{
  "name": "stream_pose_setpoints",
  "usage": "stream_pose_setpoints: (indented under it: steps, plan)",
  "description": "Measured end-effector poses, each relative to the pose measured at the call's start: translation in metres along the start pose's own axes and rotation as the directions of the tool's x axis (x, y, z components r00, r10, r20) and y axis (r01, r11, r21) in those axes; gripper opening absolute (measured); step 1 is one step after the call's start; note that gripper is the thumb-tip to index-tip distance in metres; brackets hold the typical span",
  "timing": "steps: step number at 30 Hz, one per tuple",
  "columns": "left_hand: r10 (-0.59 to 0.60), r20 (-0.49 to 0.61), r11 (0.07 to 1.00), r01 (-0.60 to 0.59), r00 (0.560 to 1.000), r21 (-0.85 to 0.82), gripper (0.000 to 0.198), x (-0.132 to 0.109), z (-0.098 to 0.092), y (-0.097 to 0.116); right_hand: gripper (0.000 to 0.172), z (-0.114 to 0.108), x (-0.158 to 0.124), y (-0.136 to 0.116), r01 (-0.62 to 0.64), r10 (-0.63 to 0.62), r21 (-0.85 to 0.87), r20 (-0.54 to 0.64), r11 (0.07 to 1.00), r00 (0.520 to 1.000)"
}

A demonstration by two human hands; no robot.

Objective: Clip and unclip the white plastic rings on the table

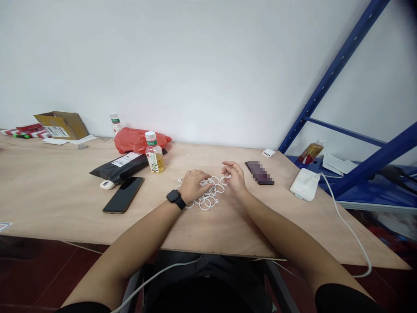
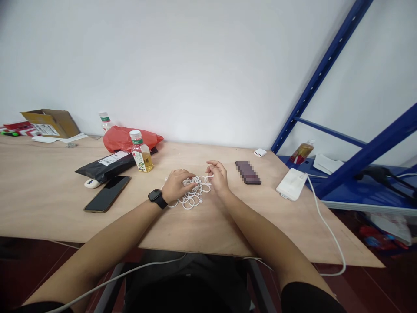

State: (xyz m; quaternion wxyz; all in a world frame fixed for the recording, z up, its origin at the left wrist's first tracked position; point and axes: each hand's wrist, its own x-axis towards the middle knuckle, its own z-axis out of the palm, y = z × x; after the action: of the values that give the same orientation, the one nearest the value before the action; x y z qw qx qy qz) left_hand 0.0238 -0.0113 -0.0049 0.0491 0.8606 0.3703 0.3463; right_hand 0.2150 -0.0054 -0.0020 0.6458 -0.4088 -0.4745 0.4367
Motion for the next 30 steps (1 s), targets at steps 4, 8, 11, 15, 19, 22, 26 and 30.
stream_pose_setpoints:
  steps: [4, 8, 11, 15, 19, 22, 26, 30]
  plan:
    - [0.058, -0.011, 0.998, -0.059, 0.998, -0.037, 0.036, 0.0, 0.001, 0.007, 0.026, 0.007, -0.007, 0.001, -0.043, 0.031, 0.069, 0.16, 0.997, 0.987]
    - [0.035, 0.033, 0.999, -0.034, 0.999, -0.034, 0.028, 0.001, -0.002, 0.009, 0.028, 0.01, -0.013, 0.003, -0.062, 0.033, 0.093, 0.284, 0.994, 0.958]
    - [0.005, 0.041, 0.999, -0.003, 0.999, -0.039, 0.031, 0.002, -0.003, 0.006, 0.028, 0.009, -0.013, 0.004, -0.053, 0.019, 0.102, 0.304, 0.993, 0.953]
    - [-0.026, -0.004, 0.998, 0.026, 1.0, -0.053, 0.032, 0.002, -0.002, 0.003, 0.021, 0.005, -0.011, 0.006, 0.01, -0.006, -0.014, 0.282, 1.0, 0.959]
    - [-0.028, -0.016, 0.998, 0.027, 0.999, -0.052, 0.031, 0.002, -0.001, 0.002, 0.016, 0.002, -0.011, 0.009, 0.081, -0.033, -0.171, 0.268, 0.982, 0.963]
    - [-0.034, -0.011, 0.998, 0.033, 0.999, -0.046, 0.032, 0.002, 0.0, 0.0, 0.017, 0.0, -0.011, 0.01, 0.112, -0.051, -0.202, 0.285, 0.973, 0.957]
    - [-0.039, -0.011, 0.998, 0.038, 0.999, -0.046, 0.032, 0.002, 0.001, -0.002, 0.017, -0.001, -0.013, 0.009, 0.162, -0.08, -0.219, 0.343, 0.962, 0.936]
    - [-0.053, -0.005, 0.997, 0.053, 0.999, -0.049, 0.033, 0.002, 0.0, -0.001, 0.018, -0.002, -0.014, 0.007, 0.218, -0.114, -0.247, 0.375, 0.944, 0.92]
